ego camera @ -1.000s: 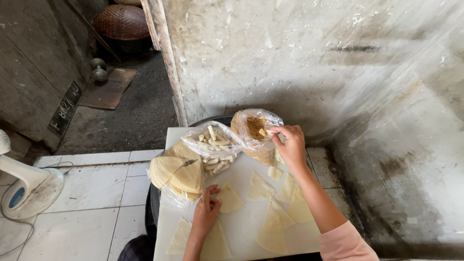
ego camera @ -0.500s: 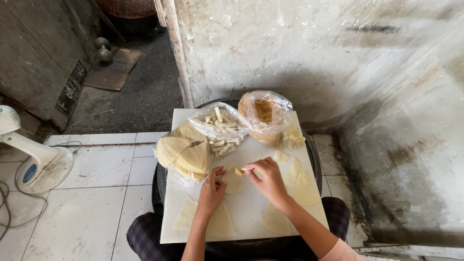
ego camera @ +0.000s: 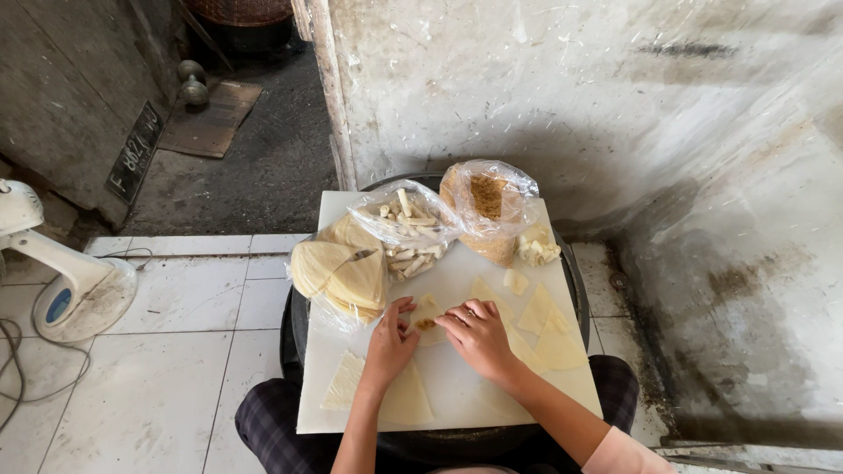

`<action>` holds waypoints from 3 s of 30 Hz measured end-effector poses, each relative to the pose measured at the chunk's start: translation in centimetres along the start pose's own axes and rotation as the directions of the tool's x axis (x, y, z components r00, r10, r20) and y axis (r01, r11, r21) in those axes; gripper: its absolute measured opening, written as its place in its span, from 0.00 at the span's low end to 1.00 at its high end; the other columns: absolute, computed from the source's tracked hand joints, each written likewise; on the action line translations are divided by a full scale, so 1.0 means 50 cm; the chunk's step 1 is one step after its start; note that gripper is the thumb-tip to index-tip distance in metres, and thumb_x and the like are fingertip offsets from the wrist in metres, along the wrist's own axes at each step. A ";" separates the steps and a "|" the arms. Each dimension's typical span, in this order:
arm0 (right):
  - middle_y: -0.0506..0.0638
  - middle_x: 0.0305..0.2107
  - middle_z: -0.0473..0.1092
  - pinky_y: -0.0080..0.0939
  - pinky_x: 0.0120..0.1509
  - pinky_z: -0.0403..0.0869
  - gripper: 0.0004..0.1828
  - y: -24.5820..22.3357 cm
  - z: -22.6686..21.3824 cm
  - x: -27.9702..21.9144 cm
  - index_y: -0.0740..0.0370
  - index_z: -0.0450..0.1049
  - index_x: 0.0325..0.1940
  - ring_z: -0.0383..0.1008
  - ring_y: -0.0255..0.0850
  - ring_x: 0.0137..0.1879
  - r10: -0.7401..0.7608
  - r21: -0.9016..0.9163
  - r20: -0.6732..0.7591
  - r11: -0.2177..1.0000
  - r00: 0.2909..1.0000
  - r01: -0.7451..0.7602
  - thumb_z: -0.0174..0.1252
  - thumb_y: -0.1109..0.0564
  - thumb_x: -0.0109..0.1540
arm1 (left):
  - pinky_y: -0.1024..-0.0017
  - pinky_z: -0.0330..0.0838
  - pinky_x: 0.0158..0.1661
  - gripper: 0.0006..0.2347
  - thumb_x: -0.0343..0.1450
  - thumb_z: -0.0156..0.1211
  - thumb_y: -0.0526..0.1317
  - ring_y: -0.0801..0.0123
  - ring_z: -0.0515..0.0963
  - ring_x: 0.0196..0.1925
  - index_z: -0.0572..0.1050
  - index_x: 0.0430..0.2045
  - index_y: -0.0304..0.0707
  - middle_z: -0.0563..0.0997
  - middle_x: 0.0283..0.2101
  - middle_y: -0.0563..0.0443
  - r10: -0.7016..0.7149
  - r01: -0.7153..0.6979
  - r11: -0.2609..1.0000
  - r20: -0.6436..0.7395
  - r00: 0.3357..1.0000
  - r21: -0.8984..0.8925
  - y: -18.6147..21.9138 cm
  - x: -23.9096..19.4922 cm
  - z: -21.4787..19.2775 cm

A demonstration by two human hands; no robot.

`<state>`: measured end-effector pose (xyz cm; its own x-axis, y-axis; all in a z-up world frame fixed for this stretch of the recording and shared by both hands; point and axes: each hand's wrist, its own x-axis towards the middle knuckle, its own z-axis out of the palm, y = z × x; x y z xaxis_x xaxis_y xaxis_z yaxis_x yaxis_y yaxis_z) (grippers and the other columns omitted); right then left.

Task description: The person places triangular sheets of dough on a white cutting board, adds a brown granular filling and a white cylindrical filling to each sheet, and folds them into triangular packets. The person repeats this process for multiple units.

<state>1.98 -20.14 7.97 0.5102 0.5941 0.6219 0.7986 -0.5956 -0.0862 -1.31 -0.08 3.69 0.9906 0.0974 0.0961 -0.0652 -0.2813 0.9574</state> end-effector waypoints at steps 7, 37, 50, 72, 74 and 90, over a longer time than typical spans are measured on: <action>0.40 0.41 0.74 0.46 0.53 0.64 0.17 0.004 0.003 -0.010 0.53 0.80 0.46 0.70 0.41 0.47 -0.034 0.007 -0.075 0.999 0.997 0.035 0.67 0.62 0.53 | 0.71 0.75 0.35 0.27 0.62 0.60 0.27 0.68 0.74 0.30 0.67 0.59 0.36 0.80 0.54 0.48 -0.009 0.009 1.000 0.002 1.000 0.010 0.000 -0.001 0.001; 0.44 0.43 0.77 0.34 0.44 0.67 0.08 0.227 -0.055 0.131 0.53 0.79 0.45 0.70 0.33 0.40 0.670 0.523 -0.354 0.720 0.653 -0.455 0.65 0.63 0.64 | 0.61 0.74 0.45 0.22 0.67 0.58 0.27 0.54 0.78 0.45 0.68 0.58 0.35 0.79 0.54 0.41 0.093 -0.072 0.982 -0.114 0.989 0.172 -0.019 -0.031 0.030; 0.48 0.35 0.74 0.41 0.46 0.76 0.09 0.016 -0.002 0.025 0.55 0.73 0.43 0.77 0.41 0.42 0.356 0.199 0.164 0.901 0.920 -0.385 0.65 0.58 0.62 | 0.55 0.72 0.43 0.19 0.66 0.52 0.24 0.46 0.76 0.45 0.67 0.52 0.30 0.75 0.46 0.35 0.073 -0.026 0.975 -0.205 0.976 0.222 0.001 -0.071 0.027; 0.52 0.28 0.72 0.48 0.41 0.72 0.19 -0.022 -0.042 -0.051 0.59 0.64 0.49 0.75 0.50 0.36 0.528 0.215 0.452 0.718 0.719 -0.662 0.62 0.62 0.57 | 0.57 0.67 0.45 0.14 0.66 0.63 0.35 0.55 0.77 0.40 0.72 0.45 0.40 0.79 0.30 0.51 0.062 -0.013 0.862 -0.080 0.995 0.507 0.075 -0.126 0.061; 0.52 0.28 0.72 0.47 0.42 0.73 0.20 -0.027 -0.057 -0.061 0.59 0.65 0.51 0.75 0.49 0.37 0.498 0.268 0.403 0.739 0.768 -0.619 0.62 0.64 0.57 | 0.57 0.67 0.45 0.14 0.67 0.63 0.34 0.56 0.77 0.41 0.72 0.46 0.40 0.80 0.33 0.52 0.112 -0.055 0.871 -0.089 0.990 0.488 0.081 -0.138 0.074; 0.55 0.42 0.76 0.47 0.52 0.73 0.16 -0.063 -0.088 -0.080 0.63 0.73 0.48 0.75 0.52 0.50 0.370 0.429 0.337 0.758 0.866 -0.491 0.66 0.61 0.58 | 0.58 0.67 0.45 0.11 0.63 0.67 0.35 0.55 0.77 0.46 0.78 0.37 0.48 0.85 0.40 0.57 0.241 -0.215 0.842 0.011 0.970 0.494 0.083 -0.142 0.055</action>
<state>-3.98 -23.02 9.17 0.8449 0.4761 0.2438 0.4915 -0.5113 -0.7049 -8.26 -4.56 6.25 0.9468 0.0157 0.3213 -0.2088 -0.7299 0.6509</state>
